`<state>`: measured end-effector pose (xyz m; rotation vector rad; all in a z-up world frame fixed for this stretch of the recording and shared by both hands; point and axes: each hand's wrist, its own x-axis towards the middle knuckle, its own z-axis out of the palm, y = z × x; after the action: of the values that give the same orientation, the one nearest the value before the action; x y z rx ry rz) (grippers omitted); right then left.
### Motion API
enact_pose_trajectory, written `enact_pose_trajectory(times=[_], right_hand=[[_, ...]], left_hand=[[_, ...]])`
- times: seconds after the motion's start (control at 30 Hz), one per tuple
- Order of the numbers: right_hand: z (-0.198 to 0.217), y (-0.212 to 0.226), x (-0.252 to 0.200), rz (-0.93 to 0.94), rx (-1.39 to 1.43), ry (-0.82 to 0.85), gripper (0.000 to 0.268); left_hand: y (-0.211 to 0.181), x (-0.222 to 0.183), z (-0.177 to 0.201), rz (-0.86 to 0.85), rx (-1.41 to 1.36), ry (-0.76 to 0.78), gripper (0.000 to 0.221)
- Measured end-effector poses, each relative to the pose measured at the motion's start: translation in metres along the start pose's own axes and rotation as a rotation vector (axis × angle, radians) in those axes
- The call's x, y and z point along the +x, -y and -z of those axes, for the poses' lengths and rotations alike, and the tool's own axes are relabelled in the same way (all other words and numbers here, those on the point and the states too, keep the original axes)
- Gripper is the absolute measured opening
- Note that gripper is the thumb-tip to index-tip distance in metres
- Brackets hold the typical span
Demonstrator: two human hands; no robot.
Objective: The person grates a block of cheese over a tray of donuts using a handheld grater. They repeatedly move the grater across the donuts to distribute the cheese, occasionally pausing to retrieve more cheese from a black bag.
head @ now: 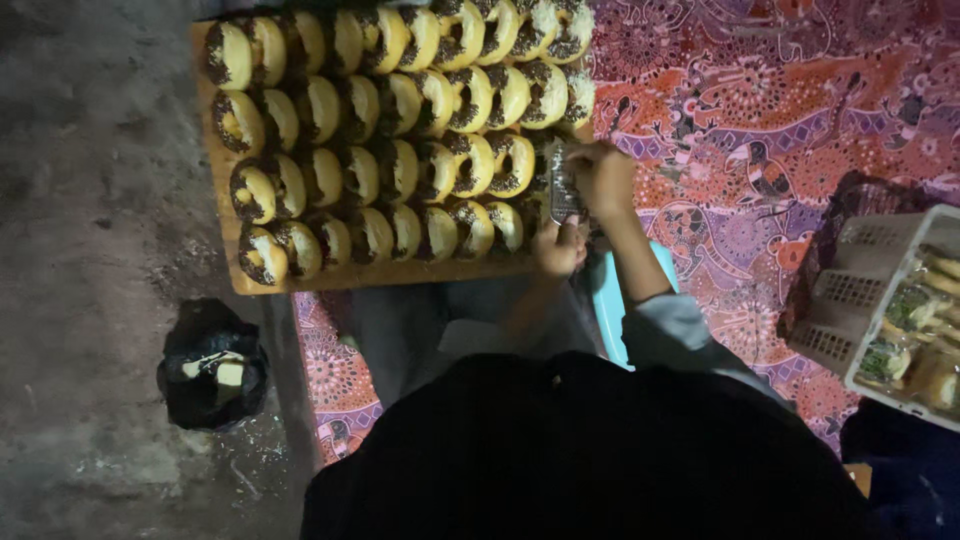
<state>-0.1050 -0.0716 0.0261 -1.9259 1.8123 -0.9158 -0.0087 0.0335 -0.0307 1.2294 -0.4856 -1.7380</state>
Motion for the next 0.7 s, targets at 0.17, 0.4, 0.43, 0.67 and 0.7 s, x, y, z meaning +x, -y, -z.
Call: enact_pose_trajectory(times=[0.17, 0.4, 0.43, 0.67, 0.7], right_hand=[[-0.003, -0.027, 0.018, -0.15, -0.09, 0.113, 0.011], [0.083, -0.114, -0.015, -0.613, 1.106, -0.073, 0.021], [0.094, -0.126, -0.026, -0.735, 1.119, -0.177, 0.021], [0.096, -0.155, -0.084, -0.034, -0.54, -0.295, 0.035], [0.086, -0.15, -0.086, -0.284, -0.313, -0.271, 0.029]], left_hand=[[-0.015, -0.012, 0.006, -0.288, 0.235, 0.075, 0.026], [-0.004, -0.051, -0.017, -0.597, 0.828, 0.139, 0.023], [0.002, -0.055, -0.019, -0.611, 0.878, 0.187, 0.026], [0.012, -0.095, 0.058, -0.47, 0.807, 0.498, 0.023], [0.005, -0.107, 0.081, -0.369, 0.776, 0.475, 0.025]])
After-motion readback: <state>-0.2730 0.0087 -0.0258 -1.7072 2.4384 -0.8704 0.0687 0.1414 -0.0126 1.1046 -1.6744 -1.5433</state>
